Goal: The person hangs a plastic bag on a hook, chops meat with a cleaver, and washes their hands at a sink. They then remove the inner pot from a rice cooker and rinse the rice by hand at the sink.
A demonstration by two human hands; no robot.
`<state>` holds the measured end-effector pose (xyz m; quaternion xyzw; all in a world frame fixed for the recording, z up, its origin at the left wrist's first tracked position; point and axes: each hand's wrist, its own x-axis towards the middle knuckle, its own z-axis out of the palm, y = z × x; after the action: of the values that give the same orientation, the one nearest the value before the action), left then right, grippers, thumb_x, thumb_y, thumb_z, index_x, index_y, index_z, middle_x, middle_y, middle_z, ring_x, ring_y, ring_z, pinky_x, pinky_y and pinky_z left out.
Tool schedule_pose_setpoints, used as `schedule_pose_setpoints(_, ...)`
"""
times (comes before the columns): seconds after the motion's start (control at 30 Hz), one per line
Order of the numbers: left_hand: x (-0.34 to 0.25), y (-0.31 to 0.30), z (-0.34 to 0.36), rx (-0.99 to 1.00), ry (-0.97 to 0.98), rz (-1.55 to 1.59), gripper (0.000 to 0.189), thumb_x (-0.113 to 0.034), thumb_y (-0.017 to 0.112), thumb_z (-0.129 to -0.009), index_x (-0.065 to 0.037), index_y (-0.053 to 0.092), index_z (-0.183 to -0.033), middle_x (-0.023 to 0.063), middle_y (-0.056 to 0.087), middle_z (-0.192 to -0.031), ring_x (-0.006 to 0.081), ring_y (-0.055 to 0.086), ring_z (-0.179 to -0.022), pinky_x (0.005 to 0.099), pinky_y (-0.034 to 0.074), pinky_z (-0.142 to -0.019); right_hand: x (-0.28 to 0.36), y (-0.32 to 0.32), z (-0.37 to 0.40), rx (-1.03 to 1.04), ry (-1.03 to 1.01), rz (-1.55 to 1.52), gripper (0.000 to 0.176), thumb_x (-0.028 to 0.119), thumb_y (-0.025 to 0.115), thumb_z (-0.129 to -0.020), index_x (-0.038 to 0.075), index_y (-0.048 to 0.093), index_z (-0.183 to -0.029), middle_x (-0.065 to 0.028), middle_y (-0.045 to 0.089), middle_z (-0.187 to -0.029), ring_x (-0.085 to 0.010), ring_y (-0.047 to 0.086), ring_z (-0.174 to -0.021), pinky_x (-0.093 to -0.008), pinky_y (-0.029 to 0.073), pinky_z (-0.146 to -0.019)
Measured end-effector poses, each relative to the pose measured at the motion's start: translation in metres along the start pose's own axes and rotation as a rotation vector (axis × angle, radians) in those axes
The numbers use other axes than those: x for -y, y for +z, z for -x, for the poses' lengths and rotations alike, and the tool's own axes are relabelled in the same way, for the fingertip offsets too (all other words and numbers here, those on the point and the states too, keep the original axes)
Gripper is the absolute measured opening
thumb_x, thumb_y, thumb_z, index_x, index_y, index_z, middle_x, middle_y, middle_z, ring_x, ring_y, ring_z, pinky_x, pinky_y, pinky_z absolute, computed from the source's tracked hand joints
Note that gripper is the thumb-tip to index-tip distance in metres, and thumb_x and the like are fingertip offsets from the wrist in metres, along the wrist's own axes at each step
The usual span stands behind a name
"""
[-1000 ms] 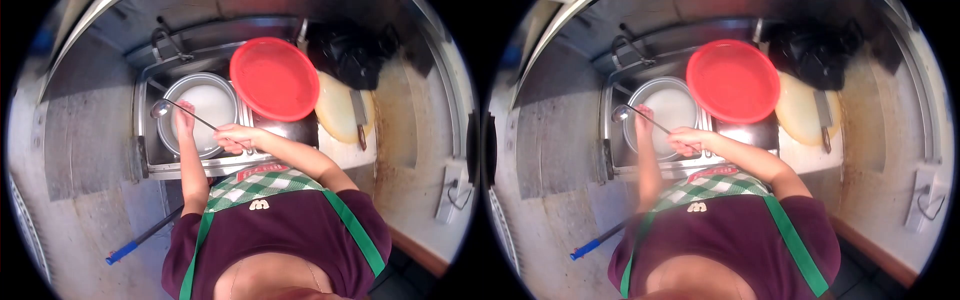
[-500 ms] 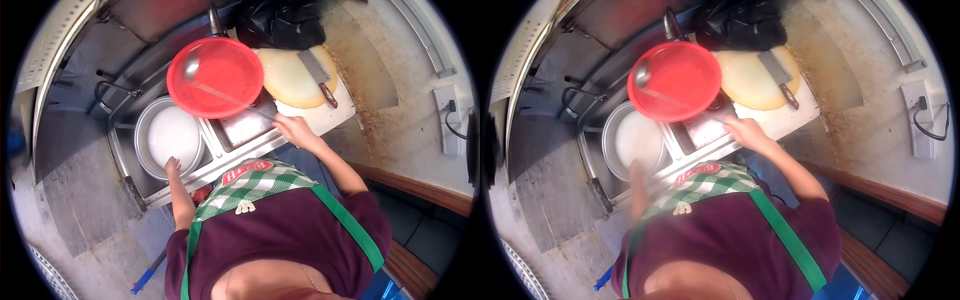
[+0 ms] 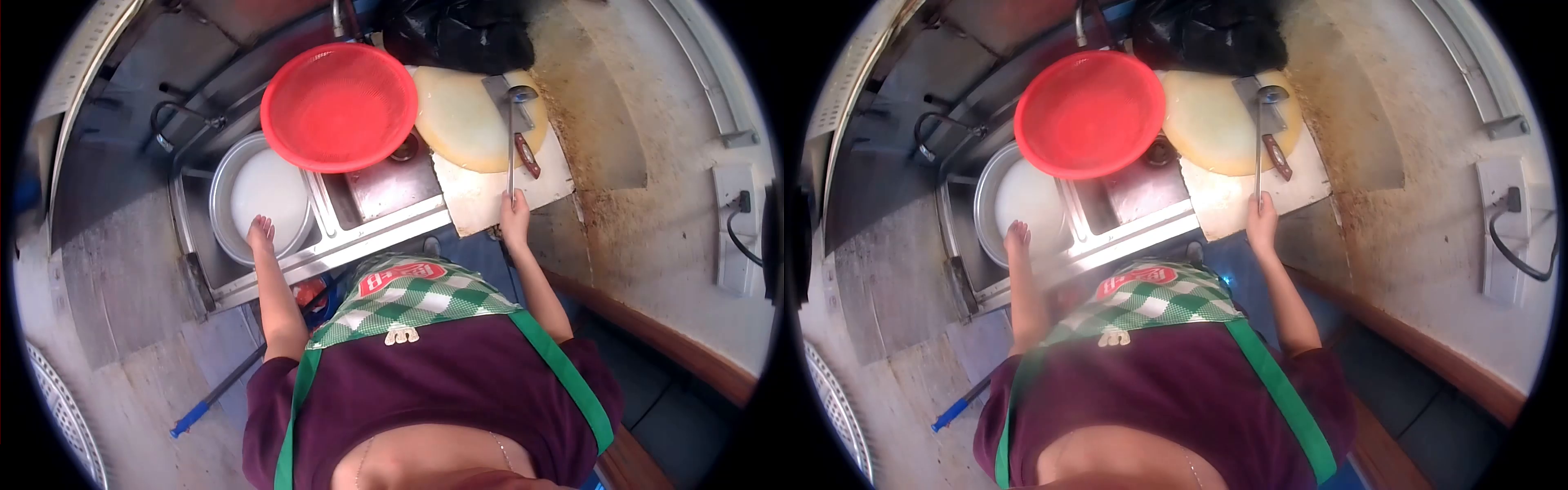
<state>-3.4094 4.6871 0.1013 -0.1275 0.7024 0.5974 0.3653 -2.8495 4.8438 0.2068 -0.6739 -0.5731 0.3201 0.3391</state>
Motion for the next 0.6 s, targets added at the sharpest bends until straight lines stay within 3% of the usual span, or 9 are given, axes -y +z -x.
schedule_pose_setpoints(0.13,-0.005,-0.014,-0.005,-0.026,-0.014,0.044,0.030,-0.024,0.047,-0.085,-0.007,0.052,-0.109,0.0060,0.057,-0.106,0.0176,0.057,-0.093,0.0314,0.046,-0.077,0.035,0.032,-0.013,0.155,0.080,-0.338,0.019,0.020,0.045,-0.090,0.003,0.045,-0.083,-0.0022,0.048,-0.051,-0.0091,0.043,-0.039,-0.0247,0.035,-0.037)
schedule_pose_setpoints(0.23,-0.001,-0.020,-0.001,-0.062,-0.025,0.110,0.025,-0.023,0.048,-0.085,-0.009,0.054,-0.105,0.0038,0.059,-0.097,0.0162,0.059,-0.084,0.0302,0.047,-0.072,-0.011,0.054,-0.047,0.164,0.003,-0.186,0.020,0.021,0.044,-0.090,0.003,0.047,-0.082,-0.0058,0.054,-0.054,-0.0104,0.048,-0.042,-0.0243,0.038,-0.039)
schedule_pose_setpoints(0.3,-0.003,-0.040,-0.024,-0.086,-0.088,0.105,0.024,-0.023,0.048,-0.085,-0.009,0.055,-0.103,0.0028,0.060,-0.094,0.0159,0.059,-0.082,0.0297,0.047,-0.071,-0.003,0.076,-0.050,0.166,0.029,-0.042,0.019,0.018,0.044,-0.088,0.000,0.050,-0.083,-0.0079,0.056,-0.055,-0.0137,0.053,-0.045,-0.0264,0.042,-0.041)
schedule_pose_setpoints(0.33,-0.004,-0.043,-0.020,-0.094,-0.096,0.102,0.023,-0.023,0.048,-0.085,-0.009,0.055,-0.102,0.0026,0.060,-0.094,0.0157,0.059,-0.082,0.0294,0.047,-0.070,-0.043,0.083,-0.068,0.104,-0.210,0.194,0.021,0.018,0.045,-0.087,0.000,0.050,-0.078,-0.0073,0.052,-0.052,-0.0142,0.052,-0.043,-0.0273,0.041,-0.038)
schedule_pose_setpoints(0.4,-0.005,-0.047,-0.014,-0.093,-0.086,0.122,0.023,-0.022,0.047,-0.085,-0.009,0.055,-0.102,0.0021,0.060,-0.092,0.0153,0.059,-0.081,0.0288,0.046,-0.068,0.023,0.067,-0.055,0.264,0.048,0.070,0.023,0.019,0.048,-0.085,0.000,0.048,-0.072,-0.0059,0.048,-0.049,-0.0145,0.048,-0.037,-0.0285,0.038,-0.033)
schedule_pose_setpoints(0.43,-0.003,-0.051,-0.015,-0.087,-0.078,0.139,0.023,-0.022,0.046,-0.085,-0.009,0.055,-0.102,0.0018,0.060,-0.091,0.0150,0.059,-0.080,0.0286,0.046,-0.067,0.004,0.068,-0.066,0.270,-0.020,0.117,0.024,0.019,0.048,-0.085,0.000,0.048,-0.069,-0.0059,0.047,-0.047,-0.0137,0.048,-0.037,-0.0282,0.037,-0.032)
schedule_pose_setpoints(0.47,-0.001,-0.057,-0.019,-0.085,-0.071,0.158,0.023,-0.022,0.046,-0.085,-0.009,0.055,-0.102,0.0018,0.060,-0.090,0.0148,0.059,-0.079,0.0283,0.045,-0.066,-0.032,0.067,-0.083,0.210,-0.239,0.377,0.028,0.022,0.049,-0.084,0.000,0.050,-0.068,-0.0090,0.049,-0.047,-0.0171,0.050,-0.037,-0.0318,0.040,-0.036)
schedule_pose_setpoints(0.57,0.003,-0.068,-0.021,-0.098,-0.057,0.162,0.023,-0.022,0.045,-0.086,-0.008,0.055,-0.102,0.0017,0.059,-0.088,0.0144,0.058,-0.077,0.0274,0.044,-0.064,0.047,0.038,-0.069,0.102,-0.261,0.757,0.037,0.035,0.053,-0.081,0.001,0.055,-0.068,-0.0152,0.057,-0.059,-0.0244,0.059,-0.055,-0.0363,0.045,-0.055)
schedule_pose_setpoints(0.6,-0.005,-0.069,-0.014,-0.129,-0.041,0.139,0.023,-0.021,0.045,-0.086,-0.008,0.055,-0.102,0.0019,0.059,-0.088,0.0142,0.058,-0.076,0.0272,0.044,-0.063,0.057,0.036,-0.069,0.057,-0.313,0.748,0.035,0.033,0.053,-0.081,0.000,0.055,-0.069,-0.0141,0.057,-0.059,-0.0223,0.058,-0.056,-0.0347,0.045,-0.054)
